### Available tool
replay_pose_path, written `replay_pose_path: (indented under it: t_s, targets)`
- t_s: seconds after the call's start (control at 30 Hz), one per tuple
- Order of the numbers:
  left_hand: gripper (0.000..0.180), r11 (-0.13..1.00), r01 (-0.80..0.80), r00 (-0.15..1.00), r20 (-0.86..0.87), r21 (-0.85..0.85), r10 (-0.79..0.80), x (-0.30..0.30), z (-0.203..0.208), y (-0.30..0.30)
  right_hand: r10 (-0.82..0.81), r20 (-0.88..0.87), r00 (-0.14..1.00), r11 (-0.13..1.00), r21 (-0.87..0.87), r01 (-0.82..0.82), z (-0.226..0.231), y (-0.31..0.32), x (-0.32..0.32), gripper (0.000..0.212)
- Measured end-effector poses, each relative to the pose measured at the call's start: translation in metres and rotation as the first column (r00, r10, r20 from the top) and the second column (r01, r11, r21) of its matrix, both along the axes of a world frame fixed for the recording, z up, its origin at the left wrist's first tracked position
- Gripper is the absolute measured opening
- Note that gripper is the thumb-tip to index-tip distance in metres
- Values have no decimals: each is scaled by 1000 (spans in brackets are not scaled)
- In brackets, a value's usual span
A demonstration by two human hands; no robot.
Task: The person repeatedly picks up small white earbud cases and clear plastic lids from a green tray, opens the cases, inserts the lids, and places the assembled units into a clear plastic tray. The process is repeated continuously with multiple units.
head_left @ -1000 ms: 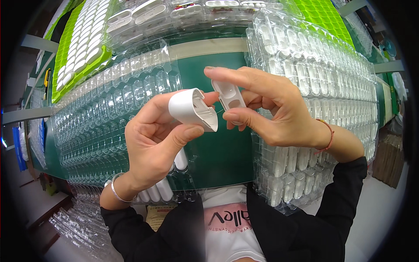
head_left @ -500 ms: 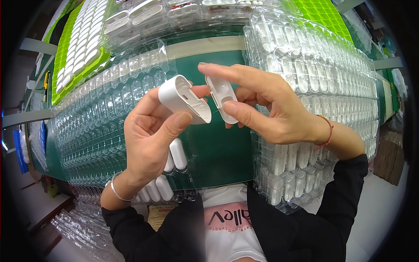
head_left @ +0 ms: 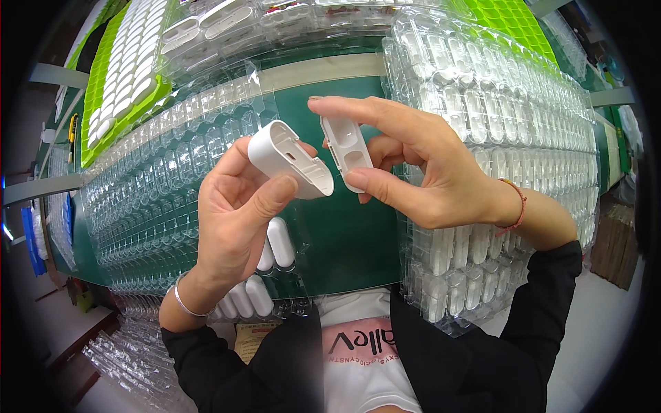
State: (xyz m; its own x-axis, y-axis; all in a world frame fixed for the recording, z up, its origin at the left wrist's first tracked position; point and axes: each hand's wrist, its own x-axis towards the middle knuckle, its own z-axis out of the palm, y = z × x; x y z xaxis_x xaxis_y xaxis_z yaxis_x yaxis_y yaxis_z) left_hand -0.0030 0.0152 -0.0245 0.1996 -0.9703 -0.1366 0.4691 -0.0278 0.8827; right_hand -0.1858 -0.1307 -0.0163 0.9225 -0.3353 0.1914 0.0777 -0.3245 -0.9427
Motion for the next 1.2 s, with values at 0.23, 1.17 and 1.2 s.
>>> replay_pose_path:
  t_s: [0.23,1.17,1.2]
  targets:
    - [41,995,37,998,-55,92,-32,-2,7,-2,-89,41,995,980,-175,95,-1,1,0,53]
    - [33,993,31,995,89,114,-41,-8,14,-24,-309,273,911,795,-451,405,-13,9,7,56]
    - [34,993,42,997,65,111,-49,-6,14,-24,-285,274,919,804,-454,384,-11,6,6,51]
